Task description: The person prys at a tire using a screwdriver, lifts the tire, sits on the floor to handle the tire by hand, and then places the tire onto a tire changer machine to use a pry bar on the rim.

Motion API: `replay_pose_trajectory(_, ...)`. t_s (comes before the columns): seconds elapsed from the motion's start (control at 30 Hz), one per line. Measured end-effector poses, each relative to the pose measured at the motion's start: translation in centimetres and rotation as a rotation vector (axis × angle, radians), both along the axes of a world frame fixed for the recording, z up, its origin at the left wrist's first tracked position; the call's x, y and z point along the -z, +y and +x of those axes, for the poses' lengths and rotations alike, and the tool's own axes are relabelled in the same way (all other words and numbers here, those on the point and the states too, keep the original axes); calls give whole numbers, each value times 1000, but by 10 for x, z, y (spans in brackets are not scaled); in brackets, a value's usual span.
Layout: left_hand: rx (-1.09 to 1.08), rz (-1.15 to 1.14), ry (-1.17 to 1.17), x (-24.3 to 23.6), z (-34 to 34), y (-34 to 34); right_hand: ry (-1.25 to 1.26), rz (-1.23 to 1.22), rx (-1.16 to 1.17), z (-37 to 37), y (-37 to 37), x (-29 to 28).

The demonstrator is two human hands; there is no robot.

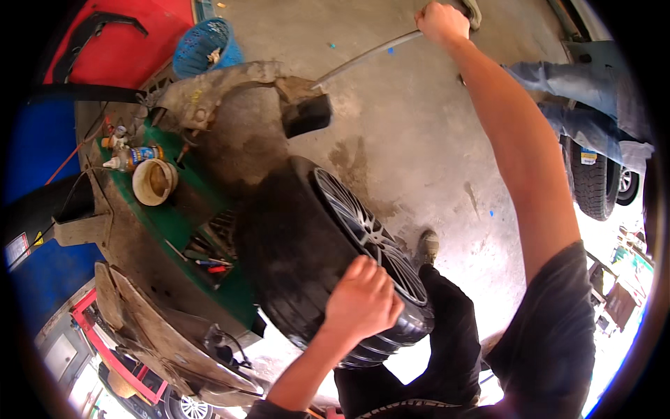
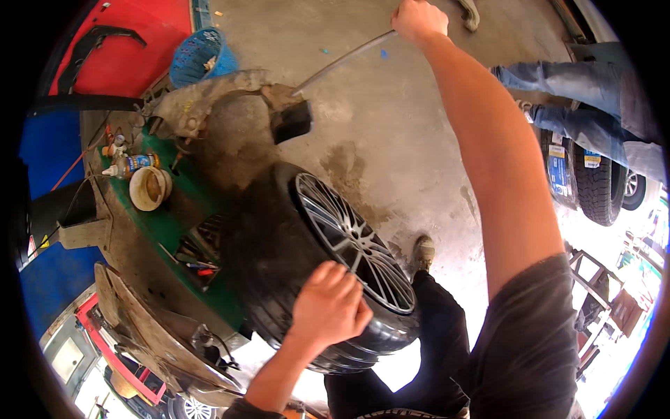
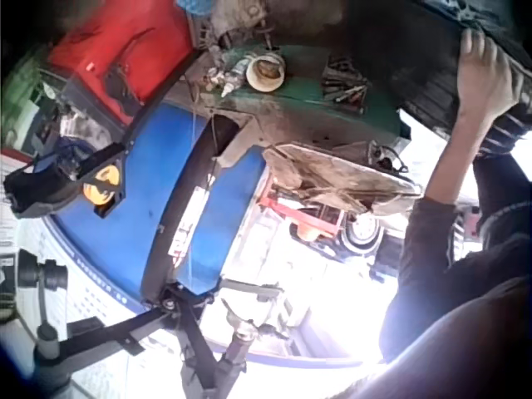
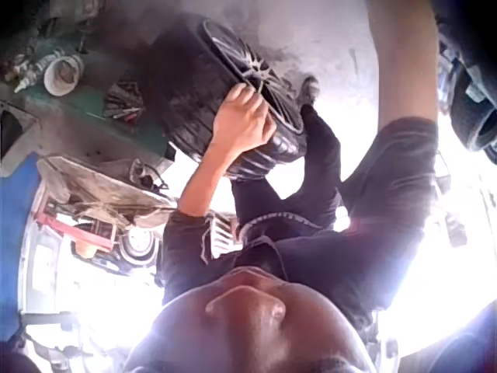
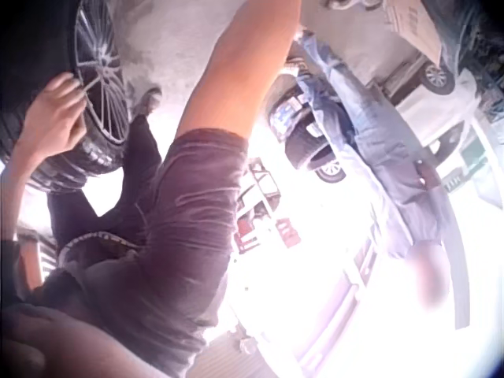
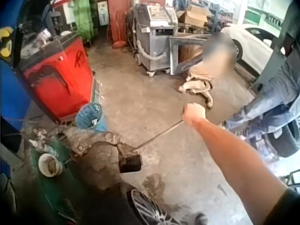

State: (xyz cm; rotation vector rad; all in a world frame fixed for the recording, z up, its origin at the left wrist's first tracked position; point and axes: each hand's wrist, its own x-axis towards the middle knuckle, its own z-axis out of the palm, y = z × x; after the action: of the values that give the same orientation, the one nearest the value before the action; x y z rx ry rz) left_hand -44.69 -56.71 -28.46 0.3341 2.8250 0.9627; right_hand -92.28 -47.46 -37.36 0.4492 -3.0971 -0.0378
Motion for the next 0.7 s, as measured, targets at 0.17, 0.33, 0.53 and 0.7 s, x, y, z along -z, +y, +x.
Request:
replay_pose_trajectory(0.17,-3,-57,-79,-10,-33,-8,-182,-1311,478,38,77,121)
replay_pose_trajectory(0.33,-161,-239,47,-16,-32,-23,-835,-903,202,279,141,182)
replay_pose_trajectory(0.53,-1492,-77,53,2,145,-5,-1272,-734,212,520,212,129)
replay_pose_trajectory(0.7,-1967,1257,-420,82,318,96,-1258,-883,306,530,239,114)
